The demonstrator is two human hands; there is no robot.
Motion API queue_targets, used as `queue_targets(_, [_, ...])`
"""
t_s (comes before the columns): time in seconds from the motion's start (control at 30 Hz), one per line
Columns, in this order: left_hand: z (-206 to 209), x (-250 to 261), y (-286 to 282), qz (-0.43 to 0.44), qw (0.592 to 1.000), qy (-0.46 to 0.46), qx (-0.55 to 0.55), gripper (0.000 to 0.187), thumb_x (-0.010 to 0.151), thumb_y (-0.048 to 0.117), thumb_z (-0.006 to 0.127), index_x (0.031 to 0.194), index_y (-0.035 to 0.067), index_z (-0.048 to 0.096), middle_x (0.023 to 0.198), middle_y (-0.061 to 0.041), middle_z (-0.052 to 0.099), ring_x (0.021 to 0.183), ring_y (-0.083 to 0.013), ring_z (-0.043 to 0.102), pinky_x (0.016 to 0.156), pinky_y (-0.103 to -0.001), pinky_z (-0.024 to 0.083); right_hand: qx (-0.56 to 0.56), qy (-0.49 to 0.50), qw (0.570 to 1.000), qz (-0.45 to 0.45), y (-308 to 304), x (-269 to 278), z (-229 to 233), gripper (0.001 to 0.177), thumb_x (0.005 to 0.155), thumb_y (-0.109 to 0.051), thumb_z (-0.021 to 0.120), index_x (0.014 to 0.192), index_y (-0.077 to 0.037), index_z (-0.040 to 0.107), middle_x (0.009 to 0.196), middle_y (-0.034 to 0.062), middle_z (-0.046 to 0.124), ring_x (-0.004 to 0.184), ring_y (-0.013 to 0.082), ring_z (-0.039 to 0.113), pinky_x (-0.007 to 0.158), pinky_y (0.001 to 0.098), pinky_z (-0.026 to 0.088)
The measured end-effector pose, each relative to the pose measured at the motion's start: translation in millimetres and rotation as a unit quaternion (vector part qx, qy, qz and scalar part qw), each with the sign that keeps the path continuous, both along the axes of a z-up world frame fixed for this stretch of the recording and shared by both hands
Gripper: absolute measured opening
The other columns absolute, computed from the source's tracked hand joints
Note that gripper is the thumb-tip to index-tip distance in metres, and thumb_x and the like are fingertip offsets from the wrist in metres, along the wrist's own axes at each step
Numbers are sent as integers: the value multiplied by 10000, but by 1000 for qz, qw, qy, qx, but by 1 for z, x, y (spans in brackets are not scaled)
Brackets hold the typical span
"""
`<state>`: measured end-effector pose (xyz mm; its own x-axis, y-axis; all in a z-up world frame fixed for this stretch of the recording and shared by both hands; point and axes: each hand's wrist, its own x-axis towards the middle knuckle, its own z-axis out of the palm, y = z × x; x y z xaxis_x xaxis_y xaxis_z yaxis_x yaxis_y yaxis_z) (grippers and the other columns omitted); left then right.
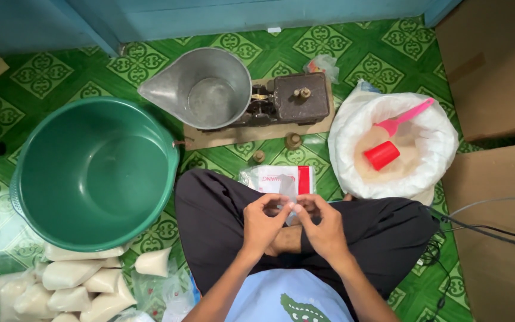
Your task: The person scoops a white powder from a large bag using a red scoop and pours it into the hopper of a small grinding machine. The person repeats this scooping and pouring action multiple times.
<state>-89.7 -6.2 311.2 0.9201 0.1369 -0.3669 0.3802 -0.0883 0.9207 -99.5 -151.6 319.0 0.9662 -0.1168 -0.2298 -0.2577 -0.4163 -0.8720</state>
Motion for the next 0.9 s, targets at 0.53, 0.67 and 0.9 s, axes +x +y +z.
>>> queue_targets(0.53, [6, 4, 2, -24, 999, -14, 18, 147, 709, 190, 858, 784, 130, 747, 717, -48, 750, 670, -164, 736, 643, -248, 591, -28, 36, 999, -11, -8, 17, 3, 111, 909, -209, 665, 916, -136, 748, 700, 90, 752, 688, 193, 709, 687, 345, 561])
queue_targets(0.67, [-1, 6, 1, -10, 993, -77, 84, 104, 743, 110, 766, 823, 128, 702, 746, -51, 716, 682, -194, 724, 645, -271, 593, -126, -47, 991, 13, -17, 19, -1, 84, 905, -202, 688, 905, -138, 742, 738, 80, 748, 718, 239, 728, 653, 322, 574])
queue_targets(0.9, [-5, 4, -7, -112, 933, -263, 217, 173, 700, -1, 699, 715, 153, 620, 932, 11, 615, 740, -227, 670, 675, -342, 572, -189, -123, 974, 25, -29, 24, -10, 69, 891, -152, 715, 871, -90, 738, 760, 80, 726, 709, 248, 716, 613, 297, 595])
